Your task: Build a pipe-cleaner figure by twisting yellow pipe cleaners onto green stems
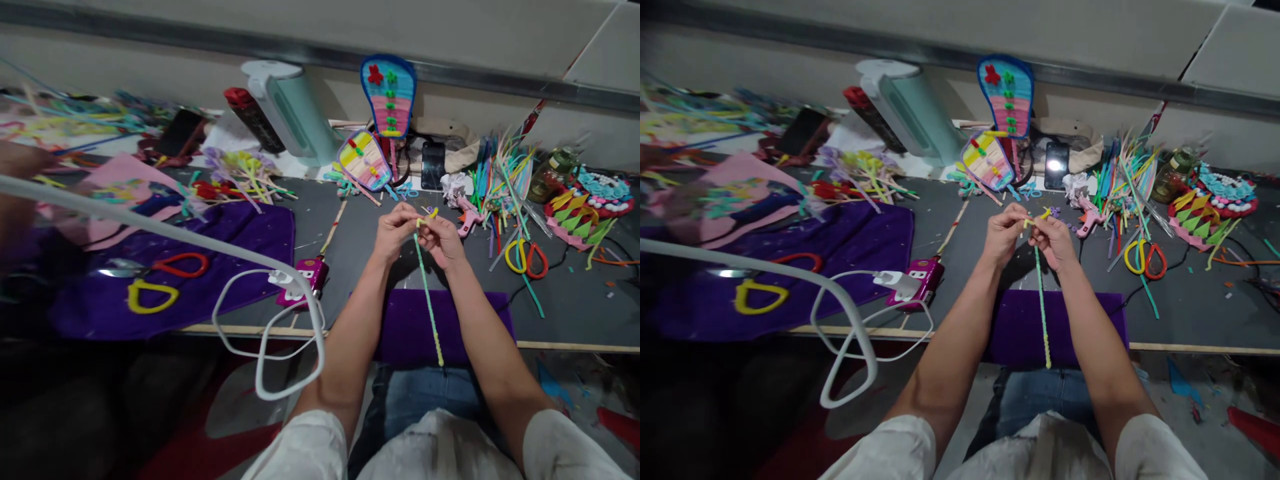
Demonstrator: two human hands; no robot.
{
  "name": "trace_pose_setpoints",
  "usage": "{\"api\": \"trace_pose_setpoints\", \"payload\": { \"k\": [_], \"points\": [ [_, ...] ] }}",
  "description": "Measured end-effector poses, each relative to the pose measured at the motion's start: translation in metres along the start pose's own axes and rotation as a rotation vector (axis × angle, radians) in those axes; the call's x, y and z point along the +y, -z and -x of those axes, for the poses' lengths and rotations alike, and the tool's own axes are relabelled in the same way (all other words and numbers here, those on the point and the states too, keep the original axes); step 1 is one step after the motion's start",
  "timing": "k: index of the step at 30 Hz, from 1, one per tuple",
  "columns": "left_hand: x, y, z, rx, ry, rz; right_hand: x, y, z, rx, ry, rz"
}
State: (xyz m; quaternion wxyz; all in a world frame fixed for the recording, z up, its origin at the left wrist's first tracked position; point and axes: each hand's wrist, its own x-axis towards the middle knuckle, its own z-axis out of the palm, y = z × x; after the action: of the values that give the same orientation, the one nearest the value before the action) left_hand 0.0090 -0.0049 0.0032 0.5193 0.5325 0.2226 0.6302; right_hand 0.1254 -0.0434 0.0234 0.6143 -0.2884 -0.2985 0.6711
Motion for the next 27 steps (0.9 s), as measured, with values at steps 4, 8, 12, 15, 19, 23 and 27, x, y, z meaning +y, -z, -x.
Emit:
{"api": "trace_pose_setpoints", "payload": {
  "k": [4, 8, 12, 15, 19, 23, 27],
  "points": [
    [-0.001, -0.016, 0.006, 0.055, 0.046, 0.097, 0.005, -0.004, -0.001, 0.117, 0.177, 0.124],
    [0.003, -0.030, 0.010, 0.109, 0.080, 0.209, 0.010, -0.005, -0.001, 0.216, 0.362, 0.290],
    [0.006, -0.034, 0.011, 0.219, 0.115, 0.178, 0.011, -0.004, 0.004, 0.290, 0.460, 0.498],
    [0.004, -0.035, 0.011, 0.283, 0.144, 0.140, 0.010, -0.003, 0.008, 0.311, 0.524, 0.629],
    [-0.001, -0.034, 0.010, 0.342, 0.153, 0.137, 0.008, -0.003, 0.011, 0.272, 0.578, 0.770],
    [-0.002, -0.031, 0.009, 0.392, 0.170, 0.093, 0.009, -0.003, 0.012, 0.236, 0.577, 0.855],
    [0.002, -0.030, 0.007, 0.352, 0.241, 0.187, 0.010, -0.002, 0.009, 0.236, 0.552, 0.795]
  ]
}}
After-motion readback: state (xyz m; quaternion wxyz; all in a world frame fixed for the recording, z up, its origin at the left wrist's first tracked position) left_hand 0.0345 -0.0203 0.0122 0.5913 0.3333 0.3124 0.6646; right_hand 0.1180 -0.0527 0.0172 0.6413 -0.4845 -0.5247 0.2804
